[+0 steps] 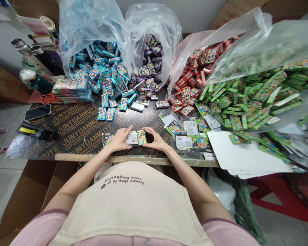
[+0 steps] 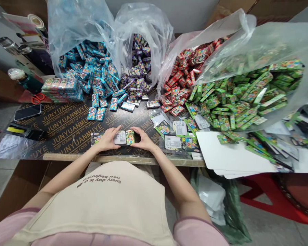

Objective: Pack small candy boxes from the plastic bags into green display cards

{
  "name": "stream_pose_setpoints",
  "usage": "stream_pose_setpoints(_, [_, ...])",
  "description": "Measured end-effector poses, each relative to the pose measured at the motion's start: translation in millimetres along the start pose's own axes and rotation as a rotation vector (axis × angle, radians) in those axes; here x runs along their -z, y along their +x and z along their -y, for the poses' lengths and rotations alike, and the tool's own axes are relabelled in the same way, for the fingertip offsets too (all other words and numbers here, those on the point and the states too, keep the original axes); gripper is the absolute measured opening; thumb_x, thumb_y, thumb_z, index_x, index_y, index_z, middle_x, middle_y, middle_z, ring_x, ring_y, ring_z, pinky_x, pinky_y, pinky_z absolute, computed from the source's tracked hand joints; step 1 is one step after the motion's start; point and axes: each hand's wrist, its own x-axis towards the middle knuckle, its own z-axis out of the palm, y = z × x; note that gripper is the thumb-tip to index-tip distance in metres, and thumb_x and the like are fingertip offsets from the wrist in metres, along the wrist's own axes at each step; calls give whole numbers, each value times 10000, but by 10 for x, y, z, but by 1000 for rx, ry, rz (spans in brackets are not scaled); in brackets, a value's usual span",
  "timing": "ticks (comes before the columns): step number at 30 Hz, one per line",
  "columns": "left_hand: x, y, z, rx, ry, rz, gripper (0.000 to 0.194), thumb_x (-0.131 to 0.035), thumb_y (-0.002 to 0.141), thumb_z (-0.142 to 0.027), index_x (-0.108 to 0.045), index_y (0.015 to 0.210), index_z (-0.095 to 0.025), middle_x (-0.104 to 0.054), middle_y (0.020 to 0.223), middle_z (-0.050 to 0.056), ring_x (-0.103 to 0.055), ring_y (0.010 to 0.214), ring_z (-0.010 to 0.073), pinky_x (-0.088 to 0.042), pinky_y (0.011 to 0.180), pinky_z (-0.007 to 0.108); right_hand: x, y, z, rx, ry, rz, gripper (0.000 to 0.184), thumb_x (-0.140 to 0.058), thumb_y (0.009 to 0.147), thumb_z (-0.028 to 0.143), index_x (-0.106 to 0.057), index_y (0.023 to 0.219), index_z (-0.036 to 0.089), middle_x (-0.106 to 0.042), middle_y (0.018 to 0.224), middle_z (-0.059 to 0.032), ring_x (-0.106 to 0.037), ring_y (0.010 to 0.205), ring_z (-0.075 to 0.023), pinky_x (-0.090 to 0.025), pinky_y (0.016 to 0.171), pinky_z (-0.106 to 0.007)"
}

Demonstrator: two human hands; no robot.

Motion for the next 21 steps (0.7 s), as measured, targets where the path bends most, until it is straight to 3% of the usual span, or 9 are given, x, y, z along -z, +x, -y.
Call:
stream_pose_setpoints(4, [138, 31, -14, 46, -143, -31, 1117, -803, 566, -340, -195, 1496, -230, -479, 1220, 106, -521, 1099, 304, -424, 965, 450, 227, 160, 177, -1, 165, 96, 744, -819, 624, 424, -485, 1259, 227, -552, 1279, -94, -525, 1222, -235, -365, 1096, -423])
stream_pose_setpoints(8, [297, 59, -12, 13, -231, -70, 1104, -801, 586, -345, -189, 1497, -225, -469, 1235, 113, -508, 1129, 302, -420, 983, 450, 374, 256, 325, 16, 176, 159, 841, -844, 596, 387, -428, 1313, 246, -543, 1303, -99, -509, 1251, -250, -361, 1095, -437])
stream_pose_setpoints(12, [352, 29, -41, -93, -245, 10, 1126, -806, 577, -345, -178, 1502, -216, -476, 1246, 126, -498, 1141, 314, -413, 991, 456, 369, 279, 390, 59, 99, 116, 828, -823, 626, 358, -409, 1334, 246, -516, 1333, -105, -513, 1247, -257, -375, 1085, -445])
stream_pose_setpoints(17, [343, -14, -84, -76, -266, -66, 1101, -796, 581, -348, -202, 1496, -192, -470, 1242, 135, -504, 1123, 309, -417, 985, 455, 315, 248, 472, 117, -135, 64, 742, -793, 662, 362, -462, 1317, 256, -535, 1328, -101, -495, 1250, -288, -371, 1082, -496])
stream_pose_setpoints(21, [388, -5, -93, -124, -266, -60, 1079, -790, 589, -370, -222, 1491, -202, -492, 1206, 119, -508, 1108, 302, -417, 982, 449, 353, 240, 534, 134, -109, 44, 770, -801, 653, 368, -446, 1329, 271, -522, 1339, -88, -496, 1249, -282, -377, 1086, -485])
